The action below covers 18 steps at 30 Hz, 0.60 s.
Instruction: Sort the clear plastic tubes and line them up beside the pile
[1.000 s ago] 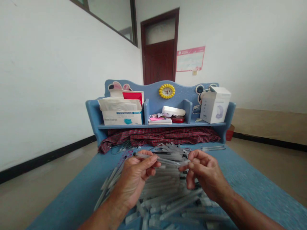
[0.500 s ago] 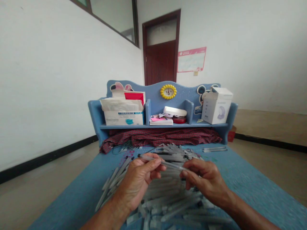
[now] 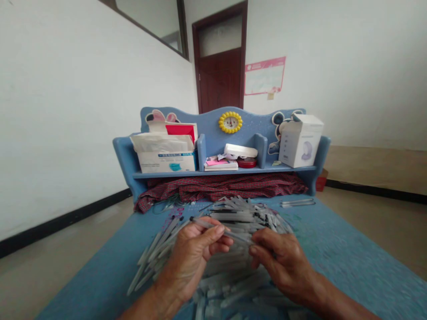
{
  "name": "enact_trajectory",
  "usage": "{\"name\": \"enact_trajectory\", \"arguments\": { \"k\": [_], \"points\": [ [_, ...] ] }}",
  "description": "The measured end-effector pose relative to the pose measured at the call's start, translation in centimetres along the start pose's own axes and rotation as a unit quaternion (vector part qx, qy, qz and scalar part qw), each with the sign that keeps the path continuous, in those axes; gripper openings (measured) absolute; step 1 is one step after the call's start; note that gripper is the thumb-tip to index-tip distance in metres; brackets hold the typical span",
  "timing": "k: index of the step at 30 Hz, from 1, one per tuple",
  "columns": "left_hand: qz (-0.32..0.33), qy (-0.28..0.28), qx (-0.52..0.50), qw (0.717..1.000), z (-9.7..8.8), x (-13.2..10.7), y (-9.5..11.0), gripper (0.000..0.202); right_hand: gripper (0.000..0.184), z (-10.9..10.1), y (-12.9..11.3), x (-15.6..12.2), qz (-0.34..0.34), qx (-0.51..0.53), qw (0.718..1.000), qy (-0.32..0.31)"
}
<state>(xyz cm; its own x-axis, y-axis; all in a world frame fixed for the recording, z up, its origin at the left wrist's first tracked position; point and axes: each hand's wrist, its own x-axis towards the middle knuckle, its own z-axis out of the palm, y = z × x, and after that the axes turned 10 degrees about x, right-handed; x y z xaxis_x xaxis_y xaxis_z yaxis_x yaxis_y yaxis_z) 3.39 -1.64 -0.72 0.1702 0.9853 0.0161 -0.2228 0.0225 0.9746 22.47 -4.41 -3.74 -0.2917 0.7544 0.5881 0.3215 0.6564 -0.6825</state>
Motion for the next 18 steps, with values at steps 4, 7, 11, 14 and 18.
{"name": "enact_trajectory", "arguments": {
  "k": [4,7,11,14,18],
  "points": [
    [0.004,-0.001,0.002,1.0,0.0,0.0,-0.3,0.018,0.012,0.4,0.2,-0.1,0.012,0.006,1.0,0.008],
    [0.002,-0.001,0.004,1.0,-0.1,0.0,0.0,0.018,0.012,0.7,0.3,-0.1,0.012,-0.005,1.0,0.012],
    [-0.007,0.027,-0.009,1.0,-0.3,0.4,1.1,0.02,0.011,0.7,-0.1,0.4,-0.031,-0.014,0.999,0.032],
    [-0.045,0.025,-0.03,0.998,-0.4,0.6,1.5,0.021,0.023,0.4,-0.4,1.0,-0.117,0.01,0.993,0.02],
    [-0.116,-0.009,-0.046,0.992,0.0,0.1,1.0,0.029,0.029,0.3,-0.4,1.5,-0.199,-0.076,0.977,-0.002]
  ]
}}
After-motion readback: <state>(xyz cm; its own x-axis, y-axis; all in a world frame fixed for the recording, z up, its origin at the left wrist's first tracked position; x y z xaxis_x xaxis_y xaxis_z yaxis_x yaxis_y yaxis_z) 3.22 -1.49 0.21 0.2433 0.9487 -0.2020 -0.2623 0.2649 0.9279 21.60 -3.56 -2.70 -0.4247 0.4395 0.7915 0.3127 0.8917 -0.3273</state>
